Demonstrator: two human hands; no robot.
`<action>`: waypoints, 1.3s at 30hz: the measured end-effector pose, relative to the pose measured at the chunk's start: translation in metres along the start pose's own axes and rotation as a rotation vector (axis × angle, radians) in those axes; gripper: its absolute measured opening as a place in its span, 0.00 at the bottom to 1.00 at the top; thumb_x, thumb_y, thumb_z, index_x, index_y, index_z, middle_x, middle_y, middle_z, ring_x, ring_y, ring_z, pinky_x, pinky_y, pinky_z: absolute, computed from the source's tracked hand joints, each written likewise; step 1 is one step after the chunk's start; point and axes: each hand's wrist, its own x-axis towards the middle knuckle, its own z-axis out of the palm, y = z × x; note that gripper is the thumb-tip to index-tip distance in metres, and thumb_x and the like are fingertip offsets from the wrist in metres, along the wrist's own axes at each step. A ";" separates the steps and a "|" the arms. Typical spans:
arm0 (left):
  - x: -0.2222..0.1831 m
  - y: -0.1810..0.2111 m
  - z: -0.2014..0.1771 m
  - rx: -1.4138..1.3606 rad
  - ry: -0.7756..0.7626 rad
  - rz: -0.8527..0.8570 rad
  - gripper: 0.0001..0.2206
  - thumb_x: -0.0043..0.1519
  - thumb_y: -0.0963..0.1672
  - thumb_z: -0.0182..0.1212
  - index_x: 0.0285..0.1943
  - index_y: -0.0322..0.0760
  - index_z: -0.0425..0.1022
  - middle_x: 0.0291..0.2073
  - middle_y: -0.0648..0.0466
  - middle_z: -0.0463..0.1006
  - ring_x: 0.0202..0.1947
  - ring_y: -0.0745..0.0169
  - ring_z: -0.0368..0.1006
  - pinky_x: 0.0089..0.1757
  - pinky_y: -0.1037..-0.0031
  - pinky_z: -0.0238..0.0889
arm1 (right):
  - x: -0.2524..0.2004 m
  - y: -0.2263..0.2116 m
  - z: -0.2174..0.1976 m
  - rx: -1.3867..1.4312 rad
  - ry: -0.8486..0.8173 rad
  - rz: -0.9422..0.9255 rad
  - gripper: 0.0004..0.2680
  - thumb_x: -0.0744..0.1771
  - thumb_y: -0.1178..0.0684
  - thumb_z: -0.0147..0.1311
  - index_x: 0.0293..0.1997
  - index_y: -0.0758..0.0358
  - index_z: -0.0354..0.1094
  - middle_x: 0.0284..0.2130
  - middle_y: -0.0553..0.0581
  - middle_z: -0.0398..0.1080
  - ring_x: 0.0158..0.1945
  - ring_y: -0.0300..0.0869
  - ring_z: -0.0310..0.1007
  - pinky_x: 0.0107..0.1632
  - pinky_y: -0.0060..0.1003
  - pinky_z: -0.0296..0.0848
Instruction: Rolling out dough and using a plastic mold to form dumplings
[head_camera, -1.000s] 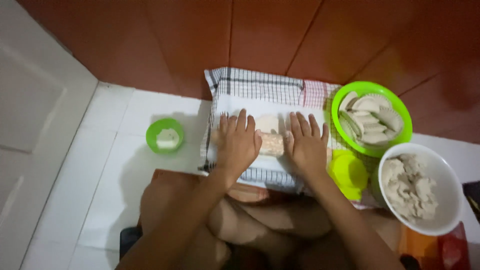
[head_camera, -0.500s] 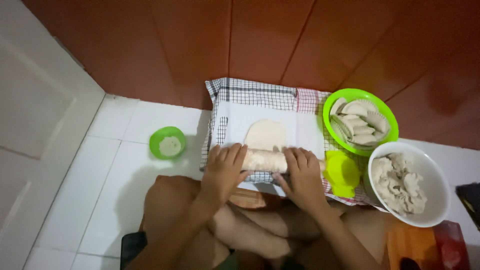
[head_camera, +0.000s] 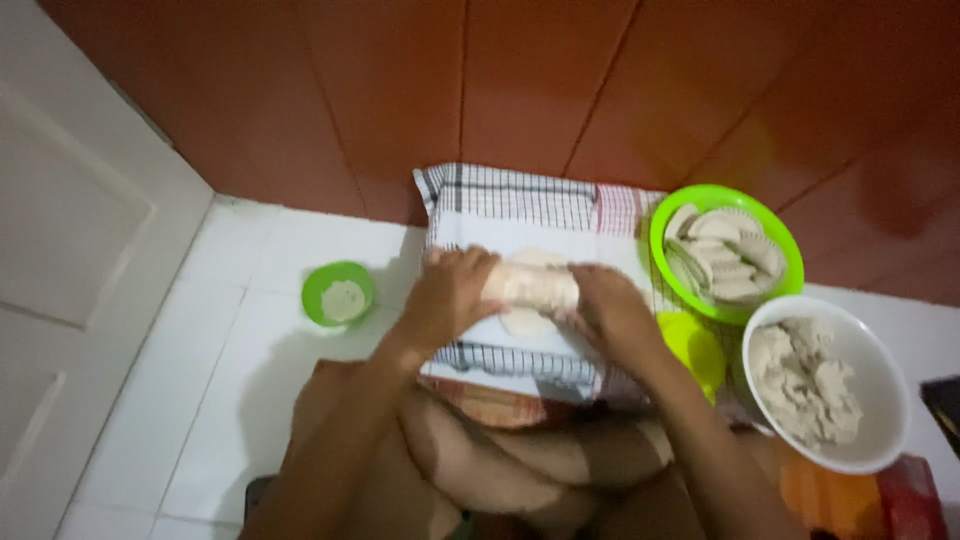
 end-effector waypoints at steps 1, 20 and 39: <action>-0.001 0.002 0.003 0.008 0.009 0.001 0.30 0.61 0.55 0.65 0.68 0.38 0.68 0.56 0.45 0.75 0.56 0.41 0.75 0.56 0.43 0.56 | 0.003 -0.017 -0.015 -0.003 0.009 -0.007 0.25 0.64 0.48 0.59 0.68 0.64 0.59 0.53 0.69 0.69 0.61 0.64 0.66 0.65 0.58 0.62; 0.142 -0.071 0.096 0.246 0.255 -0.351 0.19 0.60 0.53 0.50 0.49 0.37 0.75 0.43 0.43 0.71 0.50 0.41 0.69 0.46 0.50 0.59 | 0.134 0.013 -0.020 -0.094 -0.273 0.524 0.31 0.67 0.23 0.32 0.75 0.52 0.48 0.68 0.62 0.54 0.71 0.56 0.53 0.66 0.60 0.55; 0.173 -0.047 0.038 0.174 0.752 0.081 0.16 0.63 0.50 0.56 0.23 0.44 0.72 0.17 0.53 0.73 0.19 0.51 0.76 0.22 0.64 0.66 | 0.163 0.055 -0.004 -0.171 0.282 0.147 0.08 0.67 0.44 0.55 0.38 0.56 0.69 0.32 0.53 0.64 0.39 0.50 0.69 0.47 0.45 0.62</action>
